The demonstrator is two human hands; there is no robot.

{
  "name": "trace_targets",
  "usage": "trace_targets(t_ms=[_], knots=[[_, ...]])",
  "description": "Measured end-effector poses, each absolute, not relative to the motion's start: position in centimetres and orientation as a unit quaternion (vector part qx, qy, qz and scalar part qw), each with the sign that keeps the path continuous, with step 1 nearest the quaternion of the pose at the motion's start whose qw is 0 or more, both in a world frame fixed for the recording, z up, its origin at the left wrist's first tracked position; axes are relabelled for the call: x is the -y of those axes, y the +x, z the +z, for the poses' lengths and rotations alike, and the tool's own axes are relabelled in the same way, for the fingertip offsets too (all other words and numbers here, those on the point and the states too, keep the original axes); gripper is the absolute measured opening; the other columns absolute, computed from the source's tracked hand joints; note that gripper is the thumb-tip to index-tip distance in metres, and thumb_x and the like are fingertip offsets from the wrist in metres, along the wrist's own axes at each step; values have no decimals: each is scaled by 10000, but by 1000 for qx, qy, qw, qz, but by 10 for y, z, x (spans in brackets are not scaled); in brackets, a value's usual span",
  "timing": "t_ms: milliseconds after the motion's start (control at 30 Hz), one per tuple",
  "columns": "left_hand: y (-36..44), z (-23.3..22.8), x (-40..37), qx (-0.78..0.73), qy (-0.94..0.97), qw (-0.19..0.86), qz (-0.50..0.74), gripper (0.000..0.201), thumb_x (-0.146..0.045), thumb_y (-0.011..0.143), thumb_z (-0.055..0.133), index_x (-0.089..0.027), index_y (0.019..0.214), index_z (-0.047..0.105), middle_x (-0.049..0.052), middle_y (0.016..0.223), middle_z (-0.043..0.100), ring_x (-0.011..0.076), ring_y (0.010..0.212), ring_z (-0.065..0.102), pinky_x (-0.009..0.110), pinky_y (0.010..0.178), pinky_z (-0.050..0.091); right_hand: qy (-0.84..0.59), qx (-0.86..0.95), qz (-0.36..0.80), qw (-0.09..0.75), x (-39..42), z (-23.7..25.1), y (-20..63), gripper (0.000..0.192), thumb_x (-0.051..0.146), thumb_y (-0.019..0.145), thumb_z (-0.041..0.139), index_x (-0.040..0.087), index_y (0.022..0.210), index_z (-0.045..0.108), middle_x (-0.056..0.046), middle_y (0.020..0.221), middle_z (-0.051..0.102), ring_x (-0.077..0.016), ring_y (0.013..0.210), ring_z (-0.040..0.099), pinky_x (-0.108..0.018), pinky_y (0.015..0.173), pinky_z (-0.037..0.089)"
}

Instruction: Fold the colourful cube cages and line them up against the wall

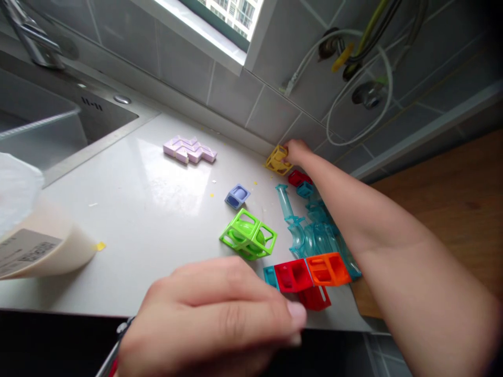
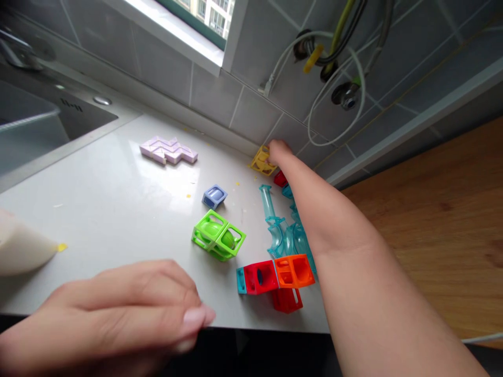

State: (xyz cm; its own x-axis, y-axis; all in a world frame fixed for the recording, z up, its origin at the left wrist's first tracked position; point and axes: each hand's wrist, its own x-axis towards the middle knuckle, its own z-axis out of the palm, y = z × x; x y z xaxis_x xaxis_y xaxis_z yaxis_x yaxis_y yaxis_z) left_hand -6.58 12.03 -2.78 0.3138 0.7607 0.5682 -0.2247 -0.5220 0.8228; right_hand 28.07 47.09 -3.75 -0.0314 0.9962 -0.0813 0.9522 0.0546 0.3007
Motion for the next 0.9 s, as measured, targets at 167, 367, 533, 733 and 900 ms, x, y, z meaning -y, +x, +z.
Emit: trace_targets(t_ms=[167,367,533,733,900], knots=[[-52,-40,-142,-214,706,310,599,275,-16,823,748,-207,1014,797,53,876,784,159,771,737,241,701,615,682,-714,92,130,-469,-36,279,643,596,785,768,135,1228,703,-178,1129,725,-339,1072,695,-444,926,556],[-47,-46,-143,-250,620,422,612,268,-33,798,787,-222,987,813,37,883,809,171,777,760,255,742,638,692,-703,92,135,-468,-35,276,585,540,778,797,160,1214,709,-179,1158,726,-335,1090,696,-422,939,551],[-45,-44,-146,-266,449,668,530,211,-180,916,710,-212,1105,799,85,959,816,165,641,751,243,582,628,696,-700,89,132,-467,-35,275,515,358,743,856,198,1211,711,-133,1155,733,-301,1085,695,-386,938,546],[-47,-45,-148,-258,395,716,515,214,-214,929,703,-228,1122,796,93,1034,808,158,686,751,231,611,614,698,-699,92,127,-465,-36,275,536,317,740,848,203,1243,701,-126,1152,734,-301,1071,698,-382,908,555],[-46,-44,-148,-266,407,716,501,186,-230,929,703,-211,1083,806,90,997,813,157,684,750,220,605,608,695,-701,98,127,-466,-37,276,542,313,737,845,191,1245,703,-137,1152,739,-302,1050,708,-380,899,565]])
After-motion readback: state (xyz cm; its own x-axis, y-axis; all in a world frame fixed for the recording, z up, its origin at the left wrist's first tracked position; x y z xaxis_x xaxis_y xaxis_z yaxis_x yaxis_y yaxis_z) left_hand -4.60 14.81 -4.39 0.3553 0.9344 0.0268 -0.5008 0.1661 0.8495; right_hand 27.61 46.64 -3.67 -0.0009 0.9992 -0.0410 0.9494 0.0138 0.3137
